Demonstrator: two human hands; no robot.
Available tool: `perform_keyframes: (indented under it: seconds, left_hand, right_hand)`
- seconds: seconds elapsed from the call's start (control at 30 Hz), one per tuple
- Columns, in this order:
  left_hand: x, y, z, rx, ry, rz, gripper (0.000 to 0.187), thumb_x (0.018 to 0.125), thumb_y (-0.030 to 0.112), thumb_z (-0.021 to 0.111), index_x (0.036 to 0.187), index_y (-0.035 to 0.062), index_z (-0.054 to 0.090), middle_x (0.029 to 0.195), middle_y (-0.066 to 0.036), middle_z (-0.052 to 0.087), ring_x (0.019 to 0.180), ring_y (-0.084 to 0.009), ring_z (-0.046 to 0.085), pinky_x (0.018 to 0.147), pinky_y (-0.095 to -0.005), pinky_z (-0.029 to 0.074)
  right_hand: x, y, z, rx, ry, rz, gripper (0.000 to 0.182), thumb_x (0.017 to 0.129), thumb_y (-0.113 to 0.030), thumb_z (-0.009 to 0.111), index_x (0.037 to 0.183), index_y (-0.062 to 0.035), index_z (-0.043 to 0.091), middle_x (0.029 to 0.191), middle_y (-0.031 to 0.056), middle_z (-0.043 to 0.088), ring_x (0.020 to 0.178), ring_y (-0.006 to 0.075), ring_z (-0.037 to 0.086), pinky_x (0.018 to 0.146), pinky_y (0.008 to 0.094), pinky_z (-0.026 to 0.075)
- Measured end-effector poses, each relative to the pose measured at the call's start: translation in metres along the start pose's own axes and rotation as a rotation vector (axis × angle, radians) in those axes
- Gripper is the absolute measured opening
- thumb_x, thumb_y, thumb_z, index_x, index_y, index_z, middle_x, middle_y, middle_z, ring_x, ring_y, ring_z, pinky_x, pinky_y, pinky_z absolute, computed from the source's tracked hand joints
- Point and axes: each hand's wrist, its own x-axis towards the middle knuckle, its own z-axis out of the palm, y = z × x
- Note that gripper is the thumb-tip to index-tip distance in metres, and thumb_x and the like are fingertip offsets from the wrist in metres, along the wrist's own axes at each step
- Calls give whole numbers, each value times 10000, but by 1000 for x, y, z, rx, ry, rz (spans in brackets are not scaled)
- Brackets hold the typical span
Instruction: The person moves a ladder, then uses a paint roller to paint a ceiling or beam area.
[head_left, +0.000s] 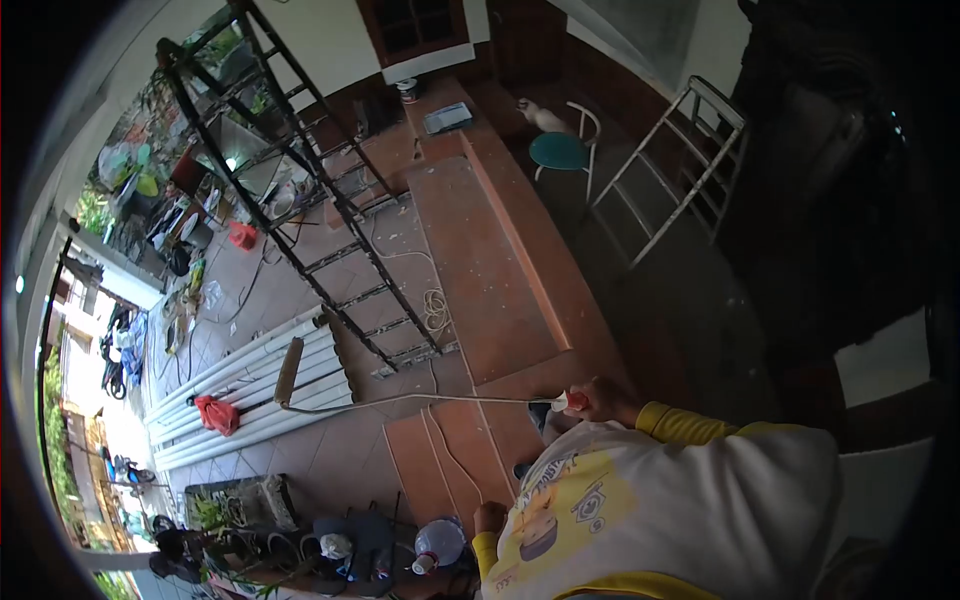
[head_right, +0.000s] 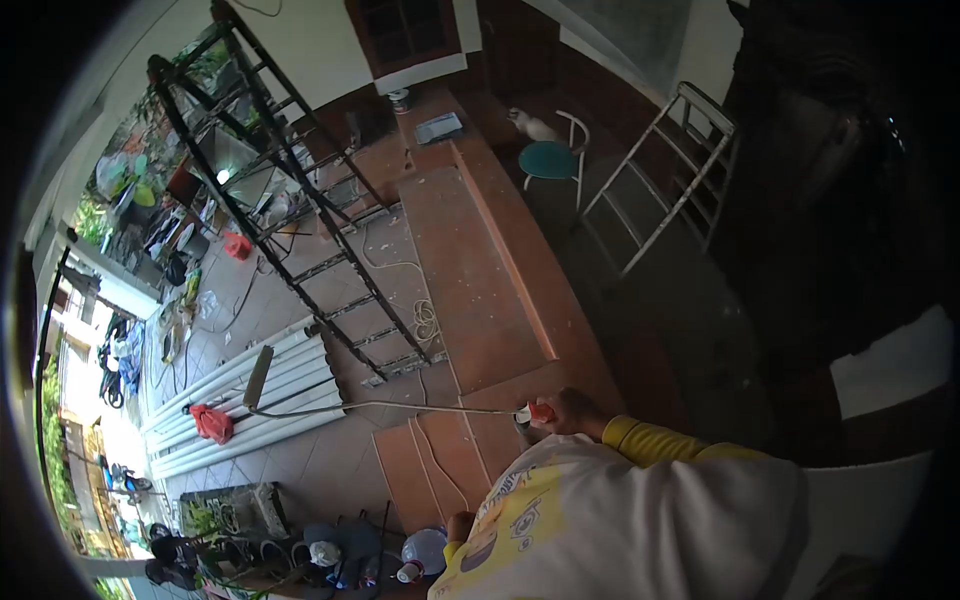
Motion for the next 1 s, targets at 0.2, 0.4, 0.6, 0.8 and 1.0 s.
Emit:
perform_keyframes:
  seconds: [0.2,0.4,0.6,0.8,1.0]
  left_hand:
    - [84,15,-29,359,-121,449,133,716,247,641,711,115,661,792,-109,654,769,-286,657,672,-397,544]
    - [140,39,-69,102,-192,349,190,813,215,567,753,79,686,746,-111,675,661,-247,665,601,-368,530]
    - [212,-70,-16,-395,-289,71,210,856,212,609,848,19,691,822,-82,700,703,-184,663,644,-336,529]
    - [270,22,-76,-84,-397,209,175,863,169,601,901,15,675,749,-141,686,654,-209,669,579,-341,535]
    - [331,131,-119,-319,-405,134,139,902,130,580,930,-1,613,736,-93,662,604,-145,628,503,-257,501]
  right_hand:
    - [-30,39,-23,95,192,239,298,741,-368,727,784,-95,616,740,139,650,719,358,635,640,422,492]
    - [-55,80,-29,223,390,456,280,763,-351,706,839,-92,632,769,138,650,727,339,635,660,402,496]
    - [-89,87,-21,252,677,619,326,761,-354,703,919,-72,658,802,170,647,754,353,630,675,390,496]
    - [-121,81,3,325,877,854,364,751,-324,715,971,-40,655,746,168,623,698,320,616,657,378,482]
    - [-114,90,19,466,1182,936,331,767,-262,714,960,-1,649,676,122,581,617,209,556,607,361,454]
